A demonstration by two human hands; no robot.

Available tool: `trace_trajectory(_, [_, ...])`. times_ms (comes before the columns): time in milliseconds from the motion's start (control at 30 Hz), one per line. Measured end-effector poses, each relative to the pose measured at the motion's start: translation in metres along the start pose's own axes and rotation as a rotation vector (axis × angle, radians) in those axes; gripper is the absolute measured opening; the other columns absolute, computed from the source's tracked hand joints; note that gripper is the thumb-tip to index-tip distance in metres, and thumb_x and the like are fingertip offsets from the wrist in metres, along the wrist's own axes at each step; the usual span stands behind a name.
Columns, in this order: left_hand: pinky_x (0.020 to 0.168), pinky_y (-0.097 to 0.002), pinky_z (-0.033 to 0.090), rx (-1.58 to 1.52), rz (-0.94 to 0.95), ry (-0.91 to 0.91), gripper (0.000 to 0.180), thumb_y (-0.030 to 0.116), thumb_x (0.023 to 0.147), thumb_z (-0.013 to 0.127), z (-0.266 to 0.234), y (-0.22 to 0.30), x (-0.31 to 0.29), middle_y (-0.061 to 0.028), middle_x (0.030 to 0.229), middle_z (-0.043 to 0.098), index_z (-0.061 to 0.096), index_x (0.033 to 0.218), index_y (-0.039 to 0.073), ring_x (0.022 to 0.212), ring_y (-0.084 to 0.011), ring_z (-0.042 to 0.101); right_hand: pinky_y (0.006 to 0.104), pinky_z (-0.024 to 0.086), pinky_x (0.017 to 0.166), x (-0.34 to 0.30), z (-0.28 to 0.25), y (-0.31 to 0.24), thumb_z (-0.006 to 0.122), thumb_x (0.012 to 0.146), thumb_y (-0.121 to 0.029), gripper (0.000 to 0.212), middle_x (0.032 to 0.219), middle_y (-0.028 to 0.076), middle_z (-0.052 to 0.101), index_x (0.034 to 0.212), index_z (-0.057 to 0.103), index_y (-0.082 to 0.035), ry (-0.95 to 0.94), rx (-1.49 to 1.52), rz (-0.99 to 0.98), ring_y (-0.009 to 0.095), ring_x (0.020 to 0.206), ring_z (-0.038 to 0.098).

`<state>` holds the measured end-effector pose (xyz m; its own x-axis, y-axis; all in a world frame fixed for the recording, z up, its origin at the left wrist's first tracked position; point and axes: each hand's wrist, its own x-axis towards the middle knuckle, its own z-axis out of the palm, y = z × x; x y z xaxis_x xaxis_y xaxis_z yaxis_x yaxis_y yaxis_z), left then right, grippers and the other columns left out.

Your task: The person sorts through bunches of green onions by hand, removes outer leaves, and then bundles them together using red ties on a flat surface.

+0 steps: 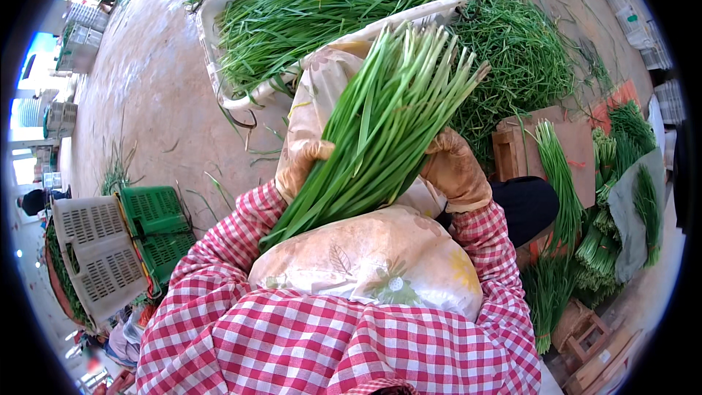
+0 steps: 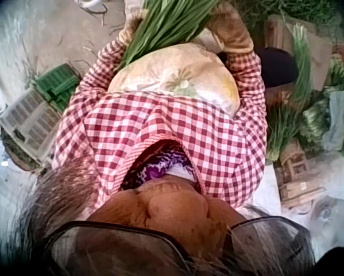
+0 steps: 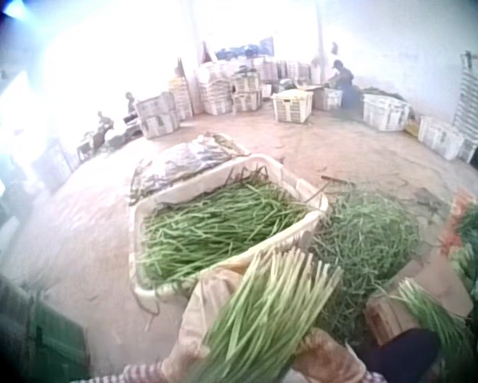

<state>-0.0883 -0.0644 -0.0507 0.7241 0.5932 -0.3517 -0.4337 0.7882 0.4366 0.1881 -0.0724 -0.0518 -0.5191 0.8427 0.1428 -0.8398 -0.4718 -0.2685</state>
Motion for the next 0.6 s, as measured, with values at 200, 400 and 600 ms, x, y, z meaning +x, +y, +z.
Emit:
trace_trajectory(200, [0.087, -0.0297, 0.05, 0.145, -0.043, 0.057, 0.041, 0.013, 0.079, 0.065, 0.019, -0.012, -0.018, -0.0097, 0.106, 0.066, 0.059, 0.118, -0.001, 0.094, -0.0163, 0.063, 0.0396, 0.05, 0.089, -0.015, 0.034, -0.041, 0.065, 0.081, -0.022, 0.058, 0.121, 0.01, 0.057, 0.131, 0.046, 0.001, 0.38, -0.508, 0.316, 0.025, 0.106, 0.059])
trace_trajectory(400, [0.08, -0.0286, 0.053, 0.247, 0.048, 0.226, 0.056, 0.018, 0.076, 0.073, 0.04, -0.012, -0.028, -0.0075, 0.099, 0.066, 0.05, 0.124, -0.001, 0.088, -0.0143, 0.063, 0.021, 0.047, 0.073, -0.022, 0.079, -0.091, 0.061, 0.091, -0.02, 0.044, 0.119, 0.008, 0.061, 0.132, 0.049, -0.007, 0.925, -1.341, -0.401, 0.013, 0.095, 0.061])
trace_trajectory(600, [0.09, -0.0314, 0.048, 0.397, 0.332, 0.278, 0.055, 0.011, 0.077, 0.07, 0.09, -0.002, -0.02, -0.0083, 0.114, 0.061, 0.049, 0.127, 0.001, 0.101, -0.0174, 0.059, 0.0209, 0.047, 0.047, 0.041, 0.161, -0.055, 0.062, 0.091, -0.025, 0.047, 0.109, 0.018, 0.064, 0.128, 0.048, 0.001, 0.476, -1.166, -0.29, 0.014, 0.067, 0.066])
